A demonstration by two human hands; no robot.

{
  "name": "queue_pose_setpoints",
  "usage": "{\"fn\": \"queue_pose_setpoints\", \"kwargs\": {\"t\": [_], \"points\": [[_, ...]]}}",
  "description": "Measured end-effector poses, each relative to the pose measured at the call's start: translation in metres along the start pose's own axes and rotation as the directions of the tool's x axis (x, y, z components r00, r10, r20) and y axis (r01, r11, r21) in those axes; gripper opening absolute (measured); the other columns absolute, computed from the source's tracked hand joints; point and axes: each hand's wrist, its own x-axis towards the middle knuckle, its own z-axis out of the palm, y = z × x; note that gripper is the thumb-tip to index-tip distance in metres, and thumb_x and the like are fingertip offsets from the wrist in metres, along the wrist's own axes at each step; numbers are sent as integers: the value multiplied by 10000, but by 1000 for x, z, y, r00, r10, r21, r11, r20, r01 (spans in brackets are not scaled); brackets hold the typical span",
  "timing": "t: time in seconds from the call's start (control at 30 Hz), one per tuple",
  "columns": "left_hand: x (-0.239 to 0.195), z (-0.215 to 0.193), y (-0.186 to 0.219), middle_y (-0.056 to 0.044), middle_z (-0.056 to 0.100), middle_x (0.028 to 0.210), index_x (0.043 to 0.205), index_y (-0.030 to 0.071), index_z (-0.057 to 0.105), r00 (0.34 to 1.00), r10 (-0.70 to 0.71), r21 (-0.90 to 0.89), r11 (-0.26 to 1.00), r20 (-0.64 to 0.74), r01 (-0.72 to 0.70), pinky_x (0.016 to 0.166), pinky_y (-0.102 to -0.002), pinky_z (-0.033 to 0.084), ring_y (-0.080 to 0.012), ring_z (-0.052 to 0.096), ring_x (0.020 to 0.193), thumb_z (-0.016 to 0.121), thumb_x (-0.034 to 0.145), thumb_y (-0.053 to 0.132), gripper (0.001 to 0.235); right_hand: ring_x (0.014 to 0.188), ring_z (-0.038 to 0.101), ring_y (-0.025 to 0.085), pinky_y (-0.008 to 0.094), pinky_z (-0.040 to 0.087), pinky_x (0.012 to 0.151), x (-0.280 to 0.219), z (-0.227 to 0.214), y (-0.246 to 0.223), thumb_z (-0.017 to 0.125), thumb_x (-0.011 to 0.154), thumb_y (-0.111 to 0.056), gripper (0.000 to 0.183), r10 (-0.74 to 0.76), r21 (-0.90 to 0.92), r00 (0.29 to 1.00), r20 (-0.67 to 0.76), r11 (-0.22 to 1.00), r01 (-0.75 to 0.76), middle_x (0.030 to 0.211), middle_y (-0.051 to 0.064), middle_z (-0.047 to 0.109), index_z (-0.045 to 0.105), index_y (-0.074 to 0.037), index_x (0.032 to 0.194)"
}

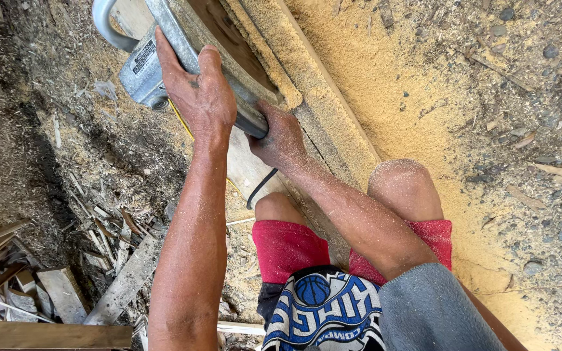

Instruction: The person uses a circular saw to cut a long plank of wood. They guide the saw along the length of the plank, creating a straight cut while kneeling on the ground.

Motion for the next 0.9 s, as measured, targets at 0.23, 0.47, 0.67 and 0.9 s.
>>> {"fn": "queue_pose_setpoints", "kwargs": {"t": [0.23, 0.47, 0.67, 0.9], "points": [[6, 0, -4, -282, 495, 1567, 1642, -21, 257, 995, 100, -22, 995, -19, -100, 1202, -505, 503, -350, 621, 1377, 631, 1003, 156, 761, 913, 741, 370, 452, 584, 771, 4, 3, -2, 848, 727, -159, 464, -17, -8, 999, -46, 1000, 16, 953, 192, 724, 647, -57, 1133], [7, -5, 8, -293, 519, 1534, 1619, -38, 274, 997, 77, -10, 997, -7, -77, 1150, -482, 552, -364, 648, 1333, 593, 966, 143, 749, 944, 746, 355, 443, 592, 817, 5, 4, -8, 830, 733, -143, 462, 6, 22, 999, -51, 1000, -5, 969, 176, 741, 665, -77, 1159], [10, -8, 7, -320, 421, 1591, 1624, -73, 256, 998, 64, 96, 993, -16, -62, 1184, -515, 461, -390, 550, 1428, 603, 992, 165, 759, 994, 749, 312, 410, 593, 856, 4, -1, -11, 859, 784, -193, 507, 9, 104, 1000, 2, 994, -10, 1044, 166, 739, 629, -70, 1219], [12, -10, 11, -314, 436, 1585, 1614, -75, 245, 999, 34, 88, 996, -21, -32, 1161, -526, 449, -377, 576, 1415, 598, 964, 167, 779, 1099, 719, 342, 414, 592, 911, -9, -1, 3, 839, 814, -105, 535, -99, 188, 995, -8, 977, 99, 1173, 177, 654, 548, -70, 1262]]}}
